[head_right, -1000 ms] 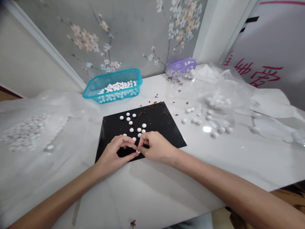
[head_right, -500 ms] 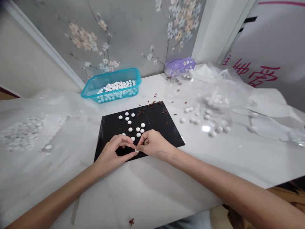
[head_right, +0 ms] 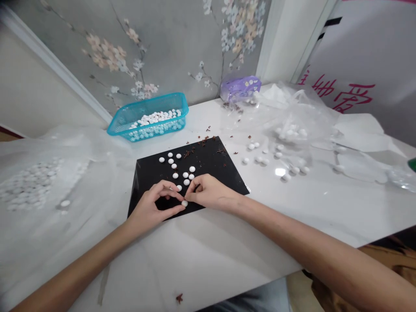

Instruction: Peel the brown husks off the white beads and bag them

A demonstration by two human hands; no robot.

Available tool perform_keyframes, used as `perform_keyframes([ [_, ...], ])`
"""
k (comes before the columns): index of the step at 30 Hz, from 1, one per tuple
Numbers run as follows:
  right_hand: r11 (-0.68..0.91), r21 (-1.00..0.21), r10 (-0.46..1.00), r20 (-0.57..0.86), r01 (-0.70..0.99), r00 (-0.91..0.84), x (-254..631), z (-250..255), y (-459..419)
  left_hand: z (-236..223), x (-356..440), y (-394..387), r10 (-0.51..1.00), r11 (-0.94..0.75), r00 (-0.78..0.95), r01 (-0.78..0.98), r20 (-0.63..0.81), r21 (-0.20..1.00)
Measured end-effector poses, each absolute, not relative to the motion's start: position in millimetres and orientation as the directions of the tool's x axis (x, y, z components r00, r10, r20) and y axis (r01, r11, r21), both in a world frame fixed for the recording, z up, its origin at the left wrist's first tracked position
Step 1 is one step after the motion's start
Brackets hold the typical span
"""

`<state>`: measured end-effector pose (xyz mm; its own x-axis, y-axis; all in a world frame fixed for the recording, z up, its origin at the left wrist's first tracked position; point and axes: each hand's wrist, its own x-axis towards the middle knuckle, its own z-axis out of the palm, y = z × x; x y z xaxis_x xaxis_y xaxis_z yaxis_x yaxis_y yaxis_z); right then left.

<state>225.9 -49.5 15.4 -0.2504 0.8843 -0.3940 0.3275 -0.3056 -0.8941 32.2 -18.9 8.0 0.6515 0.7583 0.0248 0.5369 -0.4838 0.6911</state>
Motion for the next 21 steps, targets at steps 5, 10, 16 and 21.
perform_keyframes([
  [5,-0.306,-0.899,0.882,-0.392,0.313,-0.262,226.6,16.7,-49.9,5.9,30.8,-18.6,0.753,-0.488,0.657,0.529,0.028,0.694],
  [10,-0.298,-0.914,0.868,-0.379,0.275,-0.321,226.3,14.5,-50.7,5.9,30.6,-18.5,0.755,-0.482,0.655,0.528,0.027,0.699],
  [16,-0.277,-0.912,0.877,-0.368,0.301,-0.309,224.5,14.2,-50.3,7.8,31.7,-19.4,0.757,-0.482,0.653,0.532,0.026,0.696],
  [21,-0.266,-0.902,0.887,-0.368,0.341,-0.279,222.3,15.5,-51.8,8.4,32.5,-20.9,0.760,-0.491,0.649,0.533,0.038,0.689],
])
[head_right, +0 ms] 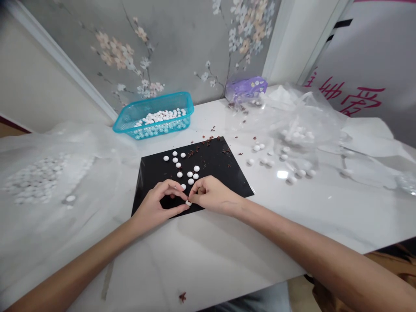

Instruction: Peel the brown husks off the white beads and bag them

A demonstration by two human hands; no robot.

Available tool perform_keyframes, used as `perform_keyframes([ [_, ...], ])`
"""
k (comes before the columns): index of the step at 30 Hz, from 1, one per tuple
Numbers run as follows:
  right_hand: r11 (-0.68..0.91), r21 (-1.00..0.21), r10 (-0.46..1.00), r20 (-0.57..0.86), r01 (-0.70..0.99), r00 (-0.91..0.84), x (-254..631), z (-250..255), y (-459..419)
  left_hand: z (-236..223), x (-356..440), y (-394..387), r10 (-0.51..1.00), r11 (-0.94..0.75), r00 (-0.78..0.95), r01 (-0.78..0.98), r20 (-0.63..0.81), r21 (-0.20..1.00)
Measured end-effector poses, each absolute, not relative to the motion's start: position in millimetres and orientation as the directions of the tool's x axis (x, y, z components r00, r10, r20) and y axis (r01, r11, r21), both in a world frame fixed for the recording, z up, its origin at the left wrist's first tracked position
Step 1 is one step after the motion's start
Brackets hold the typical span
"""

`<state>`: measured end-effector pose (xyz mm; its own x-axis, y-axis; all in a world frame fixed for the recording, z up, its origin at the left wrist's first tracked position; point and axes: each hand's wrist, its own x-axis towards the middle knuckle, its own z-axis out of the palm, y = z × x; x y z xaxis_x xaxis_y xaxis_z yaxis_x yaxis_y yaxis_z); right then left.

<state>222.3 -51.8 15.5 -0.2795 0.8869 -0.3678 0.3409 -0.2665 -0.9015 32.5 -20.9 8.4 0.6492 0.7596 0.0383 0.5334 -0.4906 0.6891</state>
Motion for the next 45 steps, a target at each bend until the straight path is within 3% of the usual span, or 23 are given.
perform_keyframes([
  [14,-0.168,-0.868,0.948,-0.272,0.467,-0.164,209,14,-60,4,32,-22,0.769,-0.494,0.636,0.522,0.068,0.695],
  [21,-0.218,-0.905,0.959,-0.268,0.366,-0.091,208,9,-61,7,33,-23,0.757,-0.511,0.648,0.508,0.084,0.693],
  [30,-0.373,-0.910,0.899,-0.402,0.179,-0.172,216,12,-56,7,34,-22,0.763,-0.509,0.641,0.514,0.085,0.690],
  [45,-0.328,-0.914,0.918,-0.368,0.237,-0.149,208,14,-55,6,33,-22,0.751,-0.521,0.653,0.495,0.099,0.695],
])
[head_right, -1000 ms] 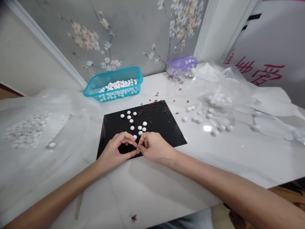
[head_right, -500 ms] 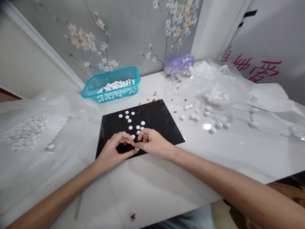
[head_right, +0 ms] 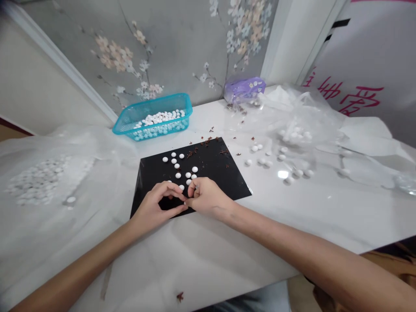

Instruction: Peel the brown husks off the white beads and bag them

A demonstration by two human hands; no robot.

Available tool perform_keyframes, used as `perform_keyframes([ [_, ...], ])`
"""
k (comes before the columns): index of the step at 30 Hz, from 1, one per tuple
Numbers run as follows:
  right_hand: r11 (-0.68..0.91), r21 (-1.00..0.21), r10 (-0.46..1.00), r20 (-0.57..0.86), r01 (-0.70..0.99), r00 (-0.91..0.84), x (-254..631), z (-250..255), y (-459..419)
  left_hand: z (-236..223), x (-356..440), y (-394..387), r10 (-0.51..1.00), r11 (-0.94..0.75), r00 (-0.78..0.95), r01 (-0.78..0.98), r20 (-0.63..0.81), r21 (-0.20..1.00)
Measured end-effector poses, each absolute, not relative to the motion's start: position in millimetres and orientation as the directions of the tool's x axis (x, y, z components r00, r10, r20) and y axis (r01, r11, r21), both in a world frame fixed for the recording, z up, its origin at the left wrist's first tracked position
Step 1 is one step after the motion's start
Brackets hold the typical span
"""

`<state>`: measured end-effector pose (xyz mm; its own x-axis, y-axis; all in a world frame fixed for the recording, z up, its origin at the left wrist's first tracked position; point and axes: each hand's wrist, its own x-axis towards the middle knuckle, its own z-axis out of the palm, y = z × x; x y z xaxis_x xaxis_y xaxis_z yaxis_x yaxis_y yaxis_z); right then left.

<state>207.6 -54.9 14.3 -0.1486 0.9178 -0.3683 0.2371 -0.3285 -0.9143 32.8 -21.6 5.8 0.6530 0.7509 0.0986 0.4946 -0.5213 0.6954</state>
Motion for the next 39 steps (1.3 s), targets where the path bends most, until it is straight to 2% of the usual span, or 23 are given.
perform_keyframes([
  [3,-0.284,-0.928,0.916,-0.337,0.239,-0.219,210,16,-52,9,34,-21,0.734,-0.567,0.666,0.495,0.131,0.659],
  [6,-0.269,-0.937,0.905,-0.326,0.225,-0.274,222,19,-46,10,34,-21,0.693,-0.651,0.699,0.503,0.176,0.568],
  [9,-0.248,-0.915,0.942,-0.304,0.319,-0.142,245,27,-38,9,33,-21,0.646,-0.726,0.723,0.482,0.245,0.491],
  [10,-0.196,-0.895,0.968,-0.242,0.400,-0.069,255,31,-35,8,33,-22,0.633,-0.742,0.729,0.474,0.261,0.474],
  [12,-0.109,-0.759,0.994,-0.080,0.642,0.075,273,36,-31,7,33,-22,0.617,-0.758,0.738,0.466,0.273,0.456],
  [14,-0.097,-0.579,0.994,-0.012,0.810,0.110,288,37,-28,7,33,-21,0.614,-0.757,0.749,0.471,0.247,0.453],
  [16,-0.120,-0.447,0.993,-0.055,0.886,0.106,296,35,-26,7,33,-20,0.617,-0.751,0.754,0.480,0.224,0.453],
  [19,-0.159,-0.363,0.983,-0.147,0.918,0.112,299,28,-24,7,33,-20,0.607,-0.766,0.759,0.480,0.235,0.427],
  [23,-0.161,-0.373,0.981,-0.163,0.914,0.106,296,23,-22,10,34,-22,0.574,-0.804,0.776,0.477,0.259,0.355],
  [28,-0.113,-0.397,0.993,-0.087,0.911,0.085,292,20,-23,12,34,-27,0.546,-0.826,0.812,0.481,0.205,0.294],
  [39,-0.108,-0.446,0.994,-0.050,0.888,0.096,275,20,-26,14,28,-18,0.727,-0.680,0.625,0.604,0.283,0.415],
])
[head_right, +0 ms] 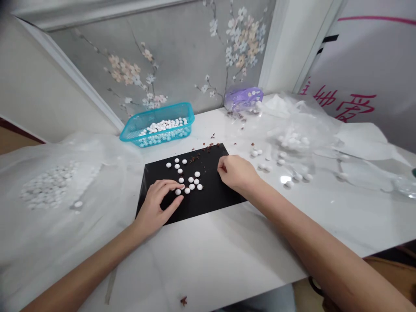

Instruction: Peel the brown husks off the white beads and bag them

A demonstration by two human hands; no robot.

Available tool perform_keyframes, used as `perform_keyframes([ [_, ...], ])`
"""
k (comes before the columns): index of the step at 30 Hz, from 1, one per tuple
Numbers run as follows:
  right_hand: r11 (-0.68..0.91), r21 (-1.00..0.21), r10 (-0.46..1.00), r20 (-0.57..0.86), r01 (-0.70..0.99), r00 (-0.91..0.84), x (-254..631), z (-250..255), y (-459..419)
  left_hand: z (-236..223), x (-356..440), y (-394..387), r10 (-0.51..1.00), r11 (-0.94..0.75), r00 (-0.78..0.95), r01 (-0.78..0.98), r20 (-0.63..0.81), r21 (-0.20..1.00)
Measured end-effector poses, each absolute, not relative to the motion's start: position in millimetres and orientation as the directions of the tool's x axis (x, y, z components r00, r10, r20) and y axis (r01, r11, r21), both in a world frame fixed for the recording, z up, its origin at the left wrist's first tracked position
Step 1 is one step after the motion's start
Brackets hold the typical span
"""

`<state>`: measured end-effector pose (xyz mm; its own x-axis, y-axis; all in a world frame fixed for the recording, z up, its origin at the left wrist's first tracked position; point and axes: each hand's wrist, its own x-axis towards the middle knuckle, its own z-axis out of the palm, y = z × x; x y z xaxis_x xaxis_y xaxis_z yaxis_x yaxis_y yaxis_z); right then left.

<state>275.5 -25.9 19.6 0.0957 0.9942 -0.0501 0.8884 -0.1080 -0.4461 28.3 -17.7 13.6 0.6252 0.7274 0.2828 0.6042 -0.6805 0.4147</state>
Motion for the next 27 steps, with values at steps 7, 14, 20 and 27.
perform_keyframes([
  [7,-0.069,-0.588,0.979,0.115,0.806,0.168,256,11,-31,4,19,28,0.797,-0.603,0.553,0.750,0.242,0.271],
  [14,0.085,-0.722,0.948,0.272,0.686,0.168,241,8,-37,-7,16,45,0.851,-0.525,0.469,0.760,0.237,0.383],
  [20,0.179,-0.784,0.922,0.345,0.595,0.177,232,7,-43,0,13,36,0.870,-0.485,0.308,0.676,0.385,0.555],
  [27,0.116,-0.952,0.987,0.143,0.284,0.076,216,10,-59,10,44,-27,0.985,-0.051,0.171,0.106,0.033,0.993],
])
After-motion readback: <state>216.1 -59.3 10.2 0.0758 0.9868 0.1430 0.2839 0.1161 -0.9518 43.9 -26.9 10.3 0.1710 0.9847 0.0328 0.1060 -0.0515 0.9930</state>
